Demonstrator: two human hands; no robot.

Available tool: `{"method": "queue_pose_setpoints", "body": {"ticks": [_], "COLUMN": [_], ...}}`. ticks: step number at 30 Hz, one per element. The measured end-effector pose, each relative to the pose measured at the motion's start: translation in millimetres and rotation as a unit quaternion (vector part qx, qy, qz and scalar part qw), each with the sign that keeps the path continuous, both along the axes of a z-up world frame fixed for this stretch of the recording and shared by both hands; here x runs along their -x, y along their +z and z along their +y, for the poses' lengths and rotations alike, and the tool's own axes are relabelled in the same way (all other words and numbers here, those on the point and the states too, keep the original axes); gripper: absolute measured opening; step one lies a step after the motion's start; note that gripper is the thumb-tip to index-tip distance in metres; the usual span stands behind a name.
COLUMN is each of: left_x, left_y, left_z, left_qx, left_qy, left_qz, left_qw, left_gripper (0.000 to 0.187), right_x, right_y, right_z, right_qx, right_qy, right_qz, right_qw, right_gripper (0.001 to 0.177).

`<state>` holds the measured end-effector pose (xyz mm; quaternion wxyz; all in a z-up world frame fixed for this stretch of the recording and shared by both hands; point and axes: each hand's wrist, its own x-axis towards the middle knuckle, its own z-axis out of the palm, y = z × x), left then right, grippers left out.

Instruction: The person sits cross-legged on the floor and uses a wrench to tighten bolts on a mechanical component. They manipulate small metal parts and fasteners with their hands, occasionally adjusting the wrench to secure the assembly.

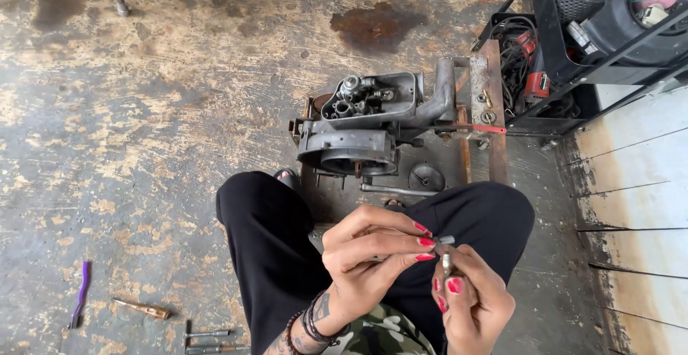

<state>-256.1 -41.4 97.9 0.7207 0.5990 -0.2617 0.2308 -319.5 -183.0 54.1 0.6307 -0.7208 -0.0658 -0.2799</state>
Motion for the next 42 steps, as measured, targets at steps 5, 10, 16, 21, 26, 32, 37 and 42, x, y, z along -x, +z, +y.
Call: {"method": "queue_pose_setpoints", "body": {"ticks": [5,10,16,21,26,32,37,42], "left_x": [22,33,34,30,29,30,31,32], "left_y": [5,3,-2,-2,-8,-13,-12,-9], "left_z": [-5,-6,-4,-4,-6,-11,-13,-11], "left_qx": [0.007,0.005,-0.014,-0.021,0.019,0.048,0.057,0.045], "left_qy": [0.003,0.013,0.023,0.012,-0.048,-0.049,-0.048,-0.050], "left_qz": [-0.014,-0.047,-0.047,-0.042,0.037,0.066,0.080,0.073], "left_qw": [1.000,0.999,0.999,0.999,0.998,0.995,0.994,0.995], "left_gripper": [0.005,0.005,0.005,0.006,0.012,0.014,0.016,0.016], "right_x": [27,33,34,32,34,34,31,29], "right_y": [8,5,1,7,-1,-9,-5,-4], "right_z": [12,10,7,6,5,4,4,4], "right_qx": [-0.061,-0.062,-0.093,-0.084,-0.062,-0.021,-0.015,-0.013], "right_qy": [-0.026,0.007,0.030,0.015,-0.029,-0.058,-0.045,-0.026], "right_qz": [0.028,0.001,0.017,0.031,0.046,0.038,0.018,0.003], "right_qw": [0.997,0.998,0.995,0.996,0.997,0.997,0.999,1.000], "right_gripper": [0.036,0.025,0.026,0.029,0.027,0.025,0.023,0.031]}}
